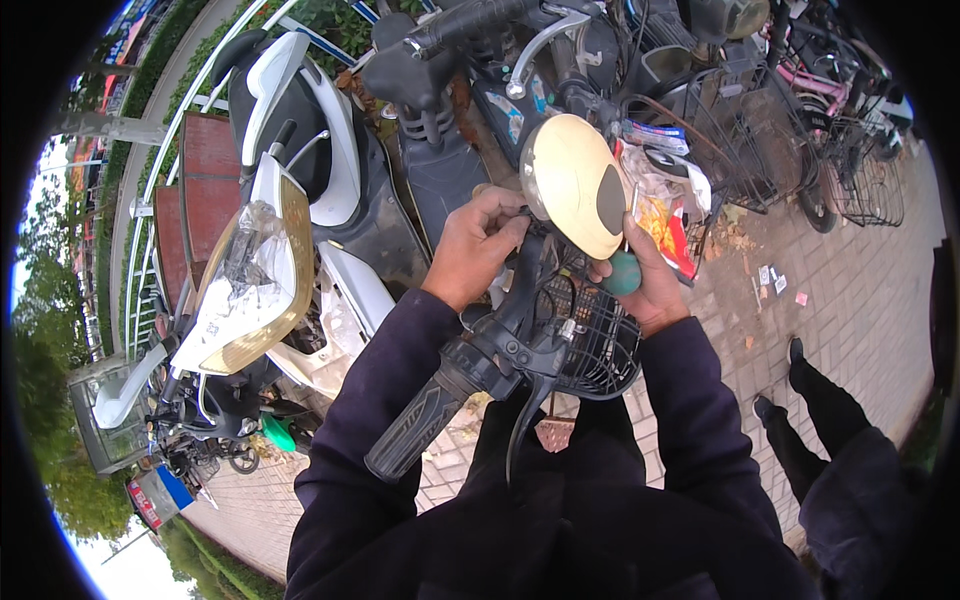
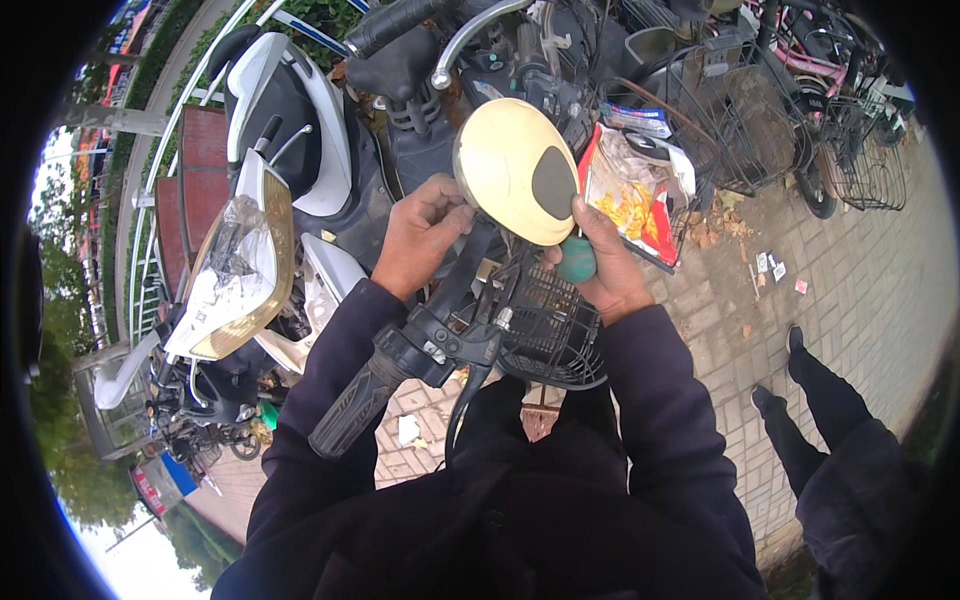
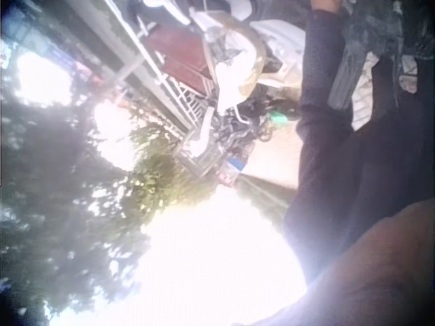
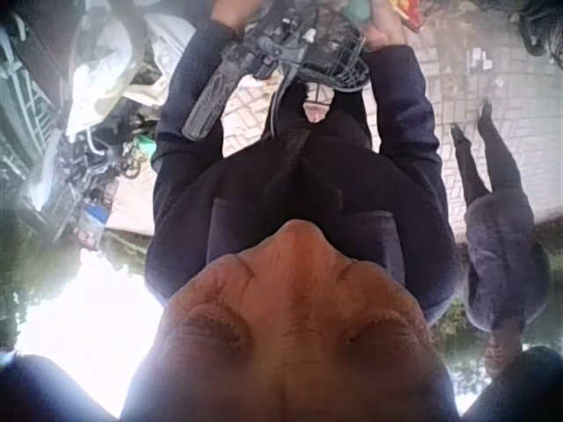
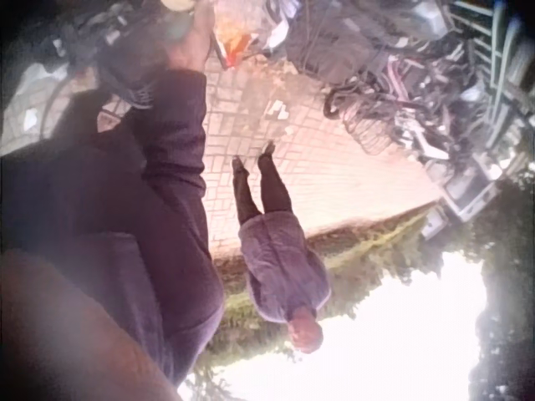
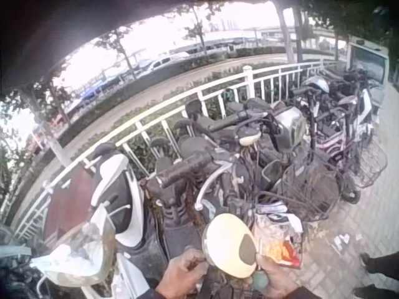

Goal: The person uses a screwdriver to remove screws from a scooter headlight cover, detaches the cover, and then reattaches it by screwing it back in place. The task is performed outdoors on a paved area with several scooters nearby.

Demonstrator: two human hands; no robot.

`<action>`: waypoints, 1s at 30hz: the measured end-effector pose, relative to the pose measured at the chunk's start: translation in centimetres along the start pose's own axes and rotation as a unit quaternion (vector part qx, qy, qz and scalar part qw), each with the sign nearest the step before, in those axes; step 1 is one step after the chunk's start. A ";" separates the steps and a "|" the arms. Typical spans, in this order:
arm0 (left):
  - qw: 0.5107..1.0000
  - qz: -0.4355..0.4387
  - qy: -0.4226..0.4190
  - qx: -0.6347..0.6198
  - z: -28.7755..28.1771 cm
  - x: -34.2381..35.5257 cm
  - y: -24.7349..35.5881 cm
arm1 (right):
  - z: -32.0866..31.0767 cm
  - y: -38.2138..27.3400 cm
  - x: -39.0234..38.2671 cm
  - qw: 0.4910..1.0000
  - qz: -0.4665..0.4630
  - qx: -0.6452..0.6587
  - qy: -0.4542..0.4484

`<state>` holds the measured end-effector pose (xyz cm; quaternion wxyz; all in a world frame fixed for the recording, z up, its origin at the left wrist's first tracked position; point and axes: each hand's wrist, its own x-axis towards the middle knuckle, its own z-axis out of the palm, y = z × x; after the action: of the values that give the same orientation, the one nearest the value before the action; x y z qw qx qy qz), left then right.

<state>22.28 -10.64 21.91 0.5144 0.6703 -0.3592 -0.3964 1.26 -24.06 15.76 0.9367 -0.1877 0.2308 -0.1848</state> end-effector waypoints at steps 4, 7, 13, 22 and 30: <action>0.991 0.061 0.006 0.122 -0.4 -0.3 0.1 | 0.2 -0.7 -0.4 0.999 0.012 -0.033 -0.016; 0.987 0.113 0.005 0.115 -0.4 -0.1 0.1 | 0.6 -0.7 -0.5 0.998 0.010 -0.053 -0.028; 0.965 0.198 0.002 0.174 -0.7 0.0 -0.8 | 0.6 -0.4 -0.6 0.998 0.004 -0.060 -0.019; 0.973 0.178 -0.014 0.148 -0.9 -0.9 -1.8 | -2.0 -1.5 0.5 0.994 0.014 -0.112 0.001; 0.947 0.248 0.008 0.206 -0.8 -1.1 -2.5 | -2.0 -1.1 0.2 0.994 0.005 -0.111 -0.007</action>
<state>22.69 -8.76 19.75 0.4502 0.6541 -0.5841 -0.1684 0.13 -25.63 14.53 0.9124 -0.2906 0.2446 -0.1523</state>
